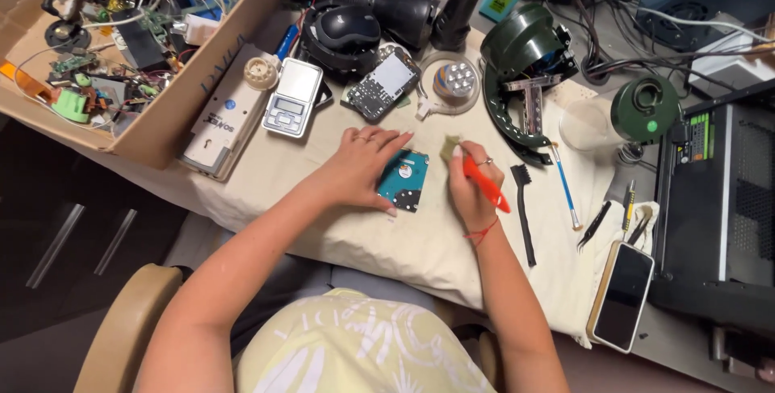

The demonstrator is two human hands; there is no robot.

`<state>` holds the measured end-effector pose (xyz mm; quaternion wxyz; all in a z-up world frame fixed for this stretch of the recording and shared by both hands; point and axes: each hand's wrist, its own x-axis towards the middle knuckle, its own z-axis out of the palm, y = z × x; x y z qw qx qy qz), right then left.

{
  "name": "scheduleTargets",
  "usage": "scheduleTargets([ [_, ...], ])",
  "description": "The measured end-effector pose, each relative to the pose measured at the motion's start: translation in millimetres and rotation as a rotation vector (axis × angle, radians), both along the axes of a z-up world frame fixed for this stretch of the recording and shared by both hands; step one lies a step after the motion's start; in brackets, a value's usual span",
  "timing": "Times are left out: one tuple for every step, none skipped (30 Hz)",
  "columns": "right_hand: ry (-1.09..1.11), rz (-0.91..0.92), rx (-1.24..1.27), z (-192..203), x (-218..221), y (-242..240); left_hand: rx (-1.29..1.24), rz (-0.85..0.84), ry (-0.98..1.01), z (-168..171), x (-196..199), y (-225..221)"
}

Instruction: Cleaning dust off various computer components like hard drives and RAM modules using a paintbrush at a repair bench.

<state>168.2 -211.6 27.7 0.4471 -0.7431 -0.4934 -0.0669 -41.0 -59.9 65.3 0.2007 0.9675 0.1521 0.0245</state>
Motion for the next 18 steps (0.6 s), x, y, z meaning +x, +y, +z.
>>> scheduleTargets([
  [0.0,-0.001,0.001,-3,2,0,0.001,-0.001,0.0,3,9,-8],
  [0.062,-0.042,0.024,-5,4,0,0.026,-0.049,0.042,5,18,-15],
  [0.121,-0.081,0.052,-6,8,3,0.056,-0.095,0.08,9,28,-21],
  [0.119,-0.08,0.058,-1,5,3,0.062,-0.094,0.078,12,34,-25],
  [0.11,-0.1,0.077,5,3,5,0.078,-0.11,0.104,15,40,-28],
  [0.101,-0.12,0.096,11,1,7,0.094,-0.125,0.131,19,46,-31],
  [0.098,-0.115,0.096,9,4,9,0.094,-0.12,0.128,17,49,-31],
  [0.107,-0.117,0.117,6,6,11,0.141,-0.12,0.135,15,52,-29],
  [0.122,-0.124,0.13,2,5,9,0.179,-0.124,0.146,11,52,-32],
  [0.124,-0.124,0.122,3,3,7,0.171,-0.125,0.149,17,50,-36],
  [0.117,-0.131,0.14,6,3,9,0.172,-0.136,0.173,25,49,-37],
  [0.11,-0.137,0.159,9,3,11,0.173,-0.147,0.196,34,48,-38],
  [0.108,-0.133,0.16,9,4,11,0.174,-0.143,0.195,28,51,-39],
  [0.094,-0.143,0.167,9,6,12,0.215,-0.156,0.189,22,54,-40],
  [0.084,-0.155,0.174,9,5,12,0.256,-0.171,0.188,16,54,-42],
  [0.087,-0.153,0.174,6,6,10,0.257,-0.169,0.191,8,57,-46],
  [0.056,-0.157,0.182,3,7,10,0.301,-0.17,0.175,0,61,-47],
  [0.026,-0.162,0.191,1,7,10,0.345,-0.172,0.158,-7,65,-48],
])
